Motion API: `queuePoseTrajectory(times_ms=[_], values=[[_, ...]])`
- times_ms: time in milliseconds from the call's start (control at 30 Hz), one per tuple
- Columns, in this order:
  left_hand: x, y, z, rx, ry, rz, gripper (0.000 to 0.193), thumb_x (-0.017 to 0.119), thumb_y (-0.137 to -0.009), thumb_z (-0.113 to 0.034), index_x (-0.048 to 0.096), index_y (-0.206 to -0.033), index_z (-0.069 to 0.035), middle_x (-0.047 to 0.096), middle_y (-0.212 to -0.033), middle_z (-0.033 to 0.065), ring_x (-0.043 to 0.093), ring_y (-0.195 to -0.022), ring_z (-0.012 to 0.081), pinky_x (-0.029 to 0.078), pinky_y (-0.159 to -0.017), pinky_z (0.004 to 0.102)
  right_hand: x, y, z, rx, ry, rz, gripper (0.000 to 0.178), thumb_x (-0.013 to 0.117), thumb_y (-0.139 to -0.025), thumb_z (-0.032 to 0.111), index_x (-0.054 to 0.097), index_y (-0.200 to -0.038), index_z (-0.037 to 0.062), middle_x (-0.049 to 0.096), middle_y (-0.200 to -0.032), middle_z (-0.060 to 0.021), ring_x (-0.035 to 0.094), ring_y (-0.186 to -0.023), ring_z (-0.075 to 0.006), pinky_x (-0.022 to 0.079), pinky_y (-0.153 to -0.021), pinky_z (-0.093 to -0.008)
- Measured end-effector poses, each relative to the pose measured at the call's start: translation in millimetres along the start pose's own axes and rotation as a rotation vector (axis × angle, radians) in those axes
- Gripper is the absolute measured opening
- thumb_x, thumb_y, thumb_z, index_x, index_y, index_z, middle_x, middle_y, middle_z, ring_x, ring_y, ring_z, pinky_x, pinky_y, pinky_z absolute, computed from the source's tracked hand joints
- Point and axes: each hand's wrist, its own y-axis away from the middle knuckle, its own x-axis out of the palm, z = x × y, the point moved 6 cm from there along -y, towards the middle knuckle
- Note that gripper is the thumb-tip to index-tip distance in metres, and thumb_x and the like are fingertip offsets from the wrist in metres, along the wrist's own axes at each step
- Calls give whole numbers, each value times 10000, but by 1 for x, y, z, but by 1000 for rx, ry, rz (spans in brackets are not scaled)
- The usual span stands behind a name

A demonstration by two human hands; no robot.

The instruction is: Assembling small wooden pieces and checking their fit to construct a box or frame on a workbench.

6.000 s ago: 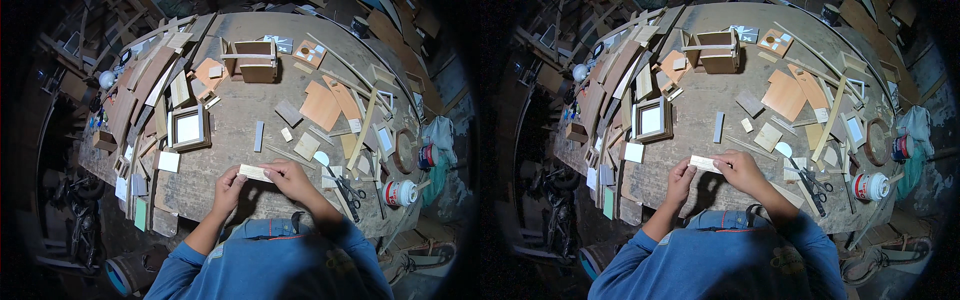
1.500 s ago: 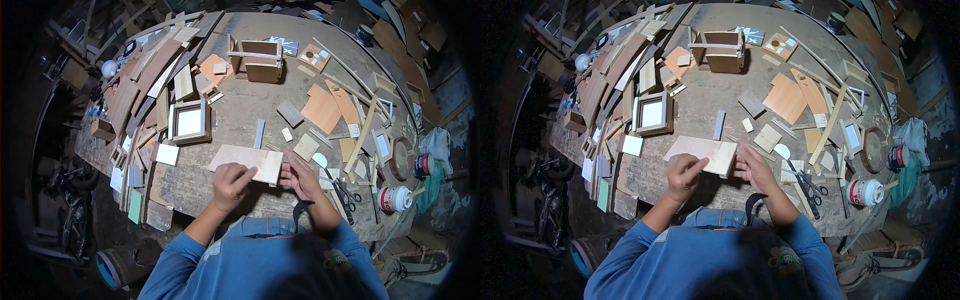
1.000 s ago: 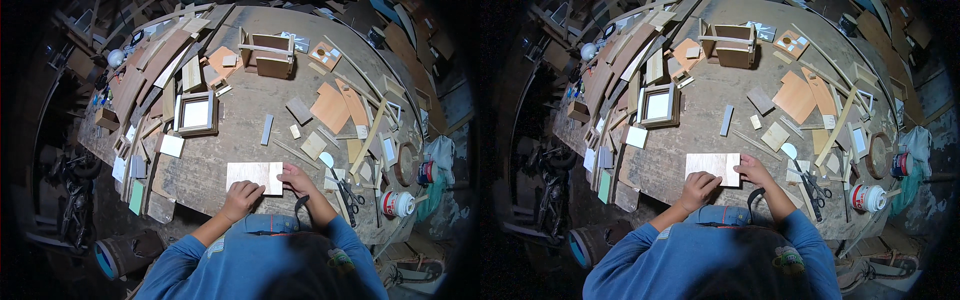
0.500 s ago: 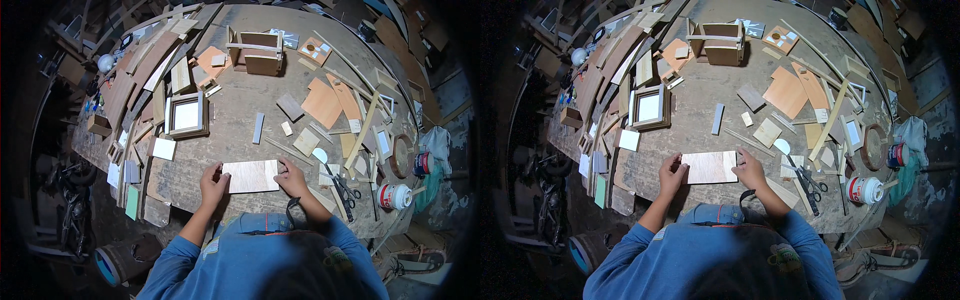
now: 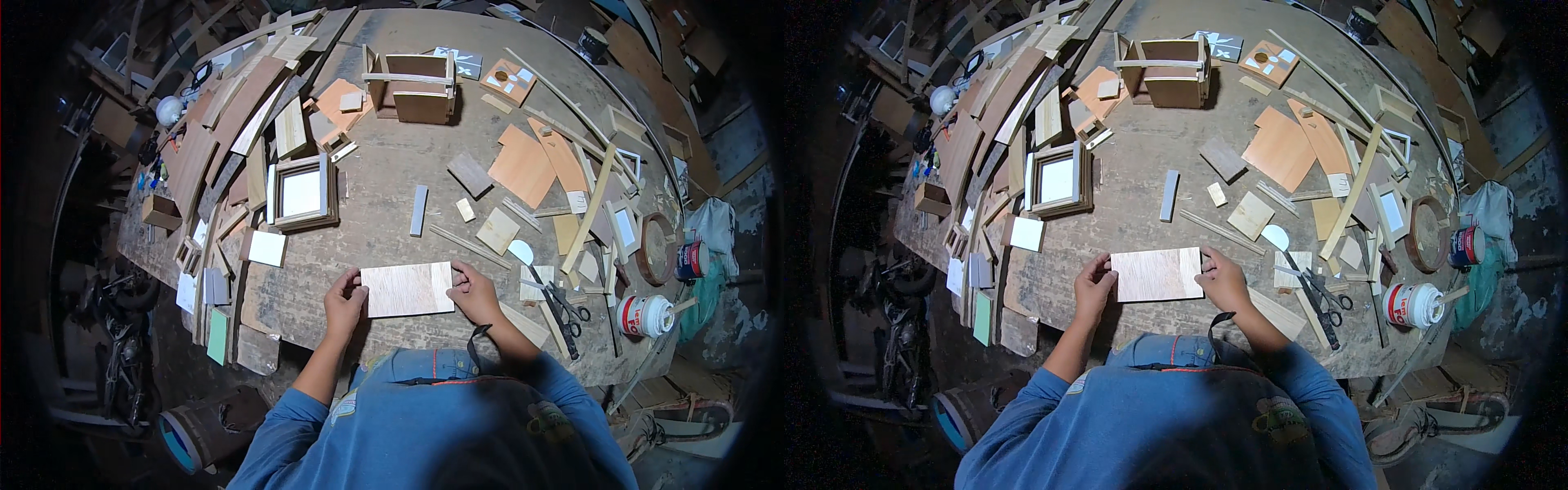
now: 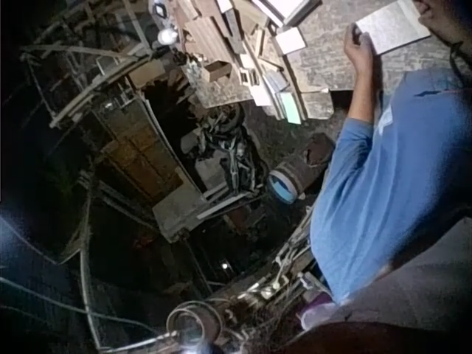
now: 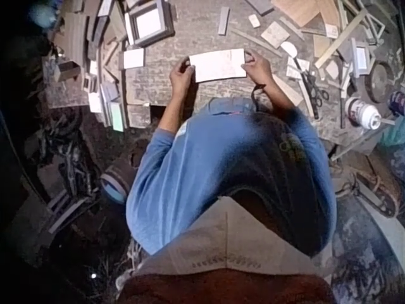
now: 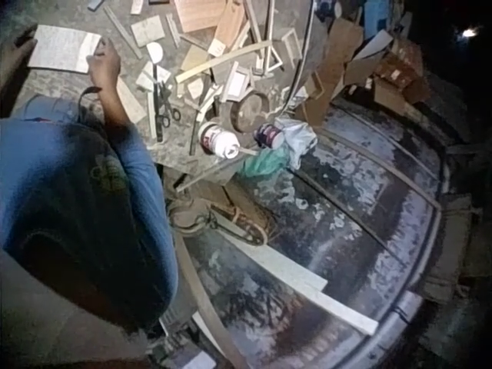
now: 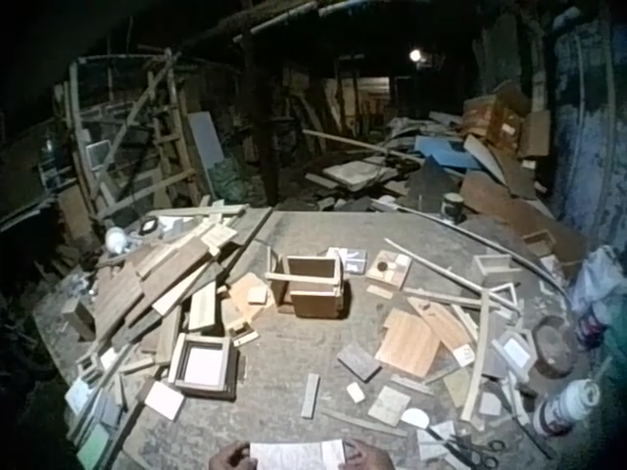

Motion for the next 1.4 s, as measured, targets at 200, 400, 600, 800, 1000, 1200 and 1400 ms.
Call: queuePoseTrajectory(times_ms=[200,400,600,800,1000,1200,1400], values=[[0,-5,-7,38,10,29,398,572,-788,60,555,-1185,39,638,-1047,105,604,-937,148,480,-827,267,3,9,2,15,73,3,608,678,-720,39,468,-1291,56,620,-830,-98,629,-691,-170,495,-637,-283],[3,-8,-5,52,3,48,378,577,-790,63,564,-1167,38,640,-1045,104,608,-943,154,479,-836,273,-1,7,-3,19,103,-4,664,698,-711,103,437,-1321,79,629,-826,-94,617,-659,-190,501,-637,-311],[-2,-10,3,66,-68,32,370,578,-792,50,571,-1162,37,638,-1032,102,602,-929,148,471,-844,272,1,5,0,-23,74,46,580,670,-711,114,494,-1259,45,643,-808,-94,630,-688,-208,498,-637,-316],[2,-28,-11,110,-76,60,359,526,-812,39,563,-1169,50,633,-1076,121,604,-987,175,456,-885,283,13,19,-13,267,-321,143,510,609,-796,74,447,-1277,17,640,-841,-102,633,-687,-155,504,-579,-260],[9,-42,-40,148,-150,126,350,523,-833,16,558,-1180,44,633,-1077,135,606,-986,179,464,-869,283,13,39,-14,332,-107,260,442,610,-811,95,497,-1234,38,645,-873,-96,640,-697,-148,503,-575,-256],[-40,-8,-26,74,-75,-204,149,542,-897,-90,610,-976,17,596,-801,24,544,-701,70,456,-607,219,-7,25,20,-19,213,49,321,629,-776,155,608,-1076,44,640,-896,-173,637,-780,-301,500,-693,-366],[3,37,-1,-316,312,-29,195,527,-929,-178,605,-885,-4,605,-738,50,555,-567,130,453,-546,241,14,1,29,-204,355,90,292,618,-789,204,626,-1035,47,625,-962,-181,607,-873,-354,488,-760,-419]])
